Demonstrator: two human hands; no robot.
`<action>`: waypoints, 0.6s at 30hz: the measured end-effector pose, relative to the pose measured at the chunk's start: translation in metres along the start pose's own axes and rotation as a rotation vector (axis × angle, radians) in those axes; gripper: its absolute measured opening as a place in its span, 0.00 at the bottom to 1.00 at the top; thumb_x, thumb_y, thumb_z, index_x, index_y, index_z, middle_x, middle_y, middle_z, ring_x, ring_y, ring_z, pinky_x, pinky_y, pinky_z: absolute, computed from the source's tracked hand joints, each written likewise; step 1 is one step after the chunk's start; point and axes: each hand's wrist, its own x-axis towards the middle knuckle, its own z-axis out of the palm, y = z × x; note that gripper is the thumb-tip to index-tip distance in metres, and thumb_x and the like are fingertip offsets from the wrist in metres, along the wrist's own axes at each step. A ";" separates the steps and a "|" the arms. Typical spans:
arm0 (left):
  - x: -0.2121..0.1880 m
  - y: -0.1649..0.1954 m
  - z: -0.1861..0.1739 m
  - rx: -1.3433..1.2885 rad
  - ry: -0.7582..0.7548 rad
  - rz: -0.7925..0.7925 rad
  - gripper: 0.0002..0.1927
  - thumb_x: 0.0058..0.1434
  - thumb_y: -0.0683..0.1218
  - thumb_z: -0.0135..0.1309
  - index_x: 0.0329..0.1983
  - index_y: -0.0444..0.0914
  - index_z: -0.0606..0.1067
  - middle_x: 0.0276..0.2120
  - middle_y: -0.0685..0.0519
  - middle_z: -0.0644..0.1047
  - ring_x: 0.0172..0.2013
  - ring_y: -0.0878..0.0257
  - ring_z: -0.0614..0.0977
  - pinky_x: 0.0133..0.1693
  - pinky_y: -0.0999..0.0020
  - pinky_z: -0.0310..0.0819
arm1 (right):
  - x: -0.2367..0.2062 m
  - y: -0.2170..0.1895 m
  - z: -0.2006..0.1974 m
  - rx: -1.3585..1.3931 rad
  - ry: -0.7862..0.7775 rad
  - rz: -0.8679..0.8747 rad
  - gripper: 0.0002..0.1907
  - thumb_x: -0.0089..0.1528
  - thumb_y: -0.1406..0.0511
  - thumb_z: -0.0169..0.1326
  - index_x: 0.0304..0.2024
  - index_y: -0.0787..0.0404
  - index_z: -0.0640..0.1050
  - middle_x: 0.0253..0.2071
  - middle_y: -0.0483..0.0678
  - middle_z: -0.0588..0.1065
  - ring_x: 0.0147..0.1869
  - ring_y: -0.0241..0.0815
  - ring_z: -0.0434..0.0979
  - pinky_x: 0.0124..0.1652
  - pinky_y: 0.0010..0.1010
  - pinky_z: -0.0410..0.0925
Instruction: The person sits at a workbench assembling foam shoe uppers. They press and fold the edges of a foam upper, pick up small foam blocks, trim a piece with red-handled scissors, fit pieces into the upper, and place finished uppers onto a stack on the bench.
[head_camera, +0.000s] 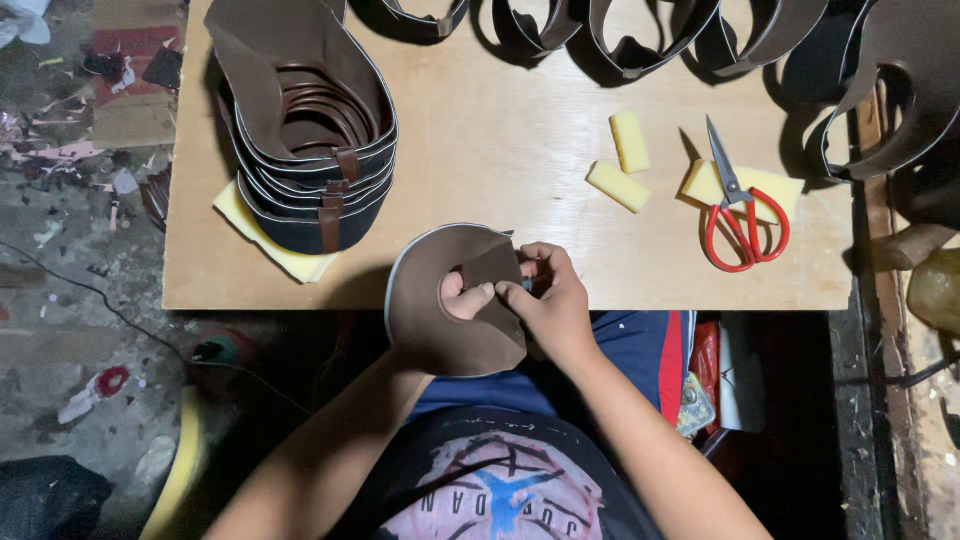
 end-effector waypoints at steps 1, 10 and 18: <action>0.001 -0.003 -0.003 0.003 0.030 0.021 0.28 0.63 0.38 0.42 0.68 0.33 0.62 0.57 0.47 0.75 0.57 0.61 0.78 0.59 0.65 0.72 | -0.001 0.001 0.000 -0.071 0.027 0.063 0.20 0.54 0.69 0.64 0.48 0.62 0.74 0.38 0.43 0.76 0.42 0.32 0.75 0.43 0.24 0.71; -0.002 -0.003 -0.006 0.066 0.084 0.003 0.22 0.64 0.37 0.44 0.62 0.34 0.70 0.51 0.49 0.76 0.52 0.61 0.77 0.53 0.67 0.72 | 0.002 0.001 0.000 -0.335 0.014 -0.037 0.14 0.53 0.67 0.68 0.38 0.64 0.79 0.49 0.49 0.72 0.50 0.42 0.74 0.50 0.30 0.70; 0.000 0.015 -0.015 0.217 -0.287 0.024 0.18 0.68 0.39 0.48 0.61 0.33 0.71 0.50 0.53 0.76 0.50 0.67 0.78 0.53 0.70 0.73 | 0.008 0.002 0.004 -0.142 -0.296 0.054 0.17 0.58 0.66 0.61 0.50 0.60 0.81 0.55 0.49 0.69 0.64 0.43 0.64 0.63 0.31 0.60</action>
